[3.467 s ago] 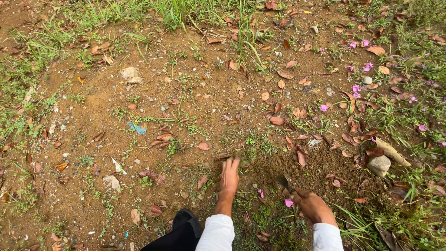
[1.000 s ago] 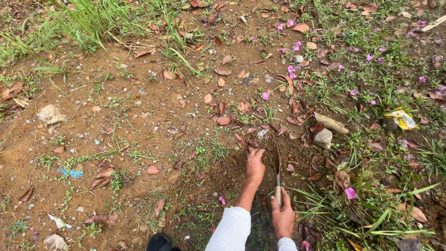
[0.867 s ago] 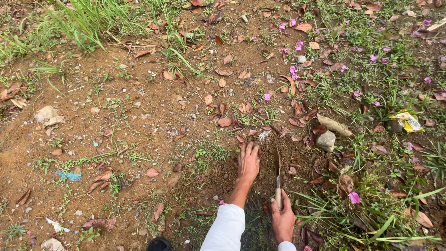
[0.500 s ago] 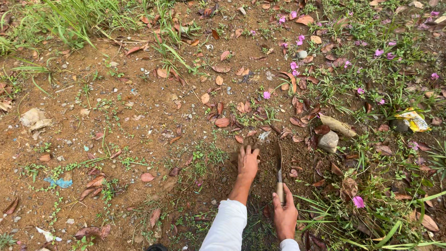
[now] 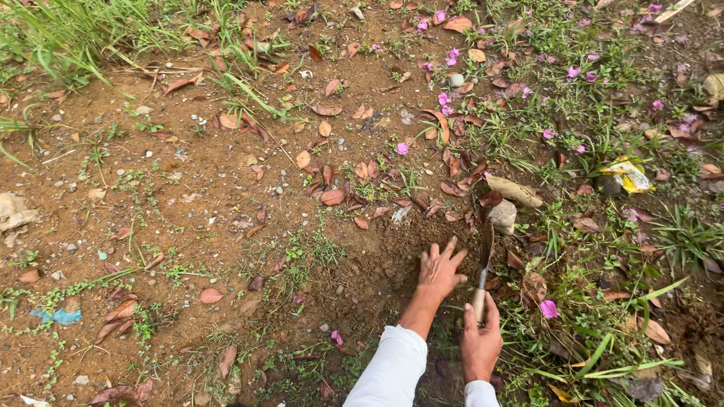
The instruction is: The person uses a small hand hoe to loosen the soil and remove weeds from a patch of ground. They repeatedly scrape the surface to uproot small plants and clear the area of debris.
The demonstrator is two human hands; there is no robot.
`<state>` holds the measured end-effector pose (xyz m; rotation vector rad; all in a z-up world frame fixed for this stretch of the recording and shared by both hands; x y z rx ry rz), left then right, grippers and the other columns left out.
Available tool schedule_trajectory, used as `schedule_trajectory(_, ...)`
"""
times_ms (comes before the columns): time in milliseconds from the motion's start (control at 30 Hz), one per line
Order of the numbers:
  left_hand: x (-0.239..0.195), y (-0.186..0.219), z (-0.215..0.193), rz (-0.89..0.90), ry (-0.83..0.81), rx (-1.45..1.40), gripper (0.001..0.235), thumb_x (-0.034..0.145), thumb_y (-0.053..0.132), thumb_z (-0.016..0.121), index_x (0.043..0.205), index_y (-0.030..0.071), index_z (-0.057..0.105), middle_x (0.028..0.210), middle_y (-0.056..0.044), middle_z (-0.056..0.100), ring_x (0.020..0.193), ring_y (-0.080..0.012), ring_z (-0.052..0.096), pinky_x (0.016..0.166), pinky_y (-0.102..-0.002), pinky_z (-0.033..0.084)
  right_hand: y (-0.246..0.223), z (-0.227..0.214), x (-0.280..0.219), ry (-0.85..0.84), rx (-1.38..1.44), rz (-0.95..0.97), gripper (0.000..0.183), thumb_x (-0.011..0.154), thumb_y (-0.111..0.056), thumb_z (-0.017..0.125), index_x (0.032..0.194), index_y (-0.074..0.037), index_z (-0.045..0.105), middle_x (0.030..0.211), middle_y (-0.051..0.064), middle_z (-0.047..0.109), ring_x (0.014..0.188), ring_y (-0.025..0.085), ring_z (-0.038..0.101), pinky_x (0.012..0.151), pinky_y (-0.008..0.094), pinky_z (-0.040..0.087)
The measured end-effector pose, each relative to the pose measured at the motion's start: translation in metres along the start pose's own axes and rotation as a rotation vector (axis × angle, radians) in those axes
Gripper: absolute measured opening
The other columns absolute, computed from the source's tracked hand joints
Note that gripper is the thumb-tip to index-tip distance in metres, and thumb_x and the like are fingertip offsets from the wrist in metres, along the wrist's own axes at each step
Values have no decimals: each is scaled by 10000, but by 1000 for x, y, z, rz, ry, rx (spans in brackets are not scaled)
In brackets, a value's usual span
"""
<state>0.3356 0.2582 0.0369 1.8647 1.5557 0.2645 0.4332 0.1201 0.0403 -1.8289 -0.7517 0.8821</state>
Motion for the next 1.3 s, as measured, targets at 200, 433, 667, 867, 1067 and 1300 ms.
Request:
schedule_trajectory(200, -18, -40, 56, 254, 194, 262, 267, 917, 46, 675, 1164, 139, 719, 1392, -82, 575, 1409, -399, 438, 1113, -524, 436, -5, -4, 0, -2, -54, -7, 566, 952, -248, 699, 1483, -123, 549, 1153, 96, 735, 894, 125, 670, 781, 286, 530)
schedule_trajectory(433, -27, -54, 66, 4, 516, -263, 256, 957, 82, 667, 1206, 131, 701, 1303, -118, 637, 1183, -325, 602, 971, -452, 544, -41, -2, -11, -10, -141, 110, 584, 973, -248, 686, 1535, -177, 541, 1044, 156, 749, 788, 193, 632, 714, 331, 516)
schedule_trajectory(667, 2, -19, 88, 34, -69, -1285, 384, 1053, 140, 557, 1412, 194, 682, 1434, -229, 645, 1254, -360, 594, 1075, -475, 496, -82, -10, -16, 7, -124, -345, 512, 997, -210, 692, 1483, -115, 564, 1219, 147, 710, 1012, 143, 675, 865, 351, 544)
schedule_trajectory(867, -2, -59, 15, 56, 242, 211, 1005, 637, -239, 447, 1473, 306, 568, 1671, -43, 342, 1565, -393, 261, 1206, -630, 237, -85, -6, -24, -51, -149, -183, 544, 962, -232, 689, 1485, -161, 560, 1155, 135, 712, 886, 159, 668, 777, 349, 557)
schedule_trajectory(1067, -15, -104, 3, 71, 116, 223, 291, 992, 15, 500, 1226, 94, 653, 1373, -133, 609, 1335, -353, 511, 1113, -483, 473, -61, 4, -21, -105, -170, -30, 562, 949, -254, 697, 1490, -187, 559, 1041, 117, 758, 775, 132, 653, 719, 313, 533)
schedule_trajectory(1300, -90, -78, 26, 427, 164, 260, 357, 906, 7, 537, 1215, 129, 668, 1206, -86, 630, 1278, -306, 537, 1110, -517, 438, -50, 17, -22, -121, -87, -94, 542, 949, -243, 703, 1466, -154, 564, 1049, 105, 755, 778, 114, 639, 699, 305, 530)
Point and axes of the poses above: each hand's wrist, its own x-axis towards the middle knuckle, its own z-axis out of the palm, y = z × x, the point moved 3 cm from there along x, towards the middle knuckle
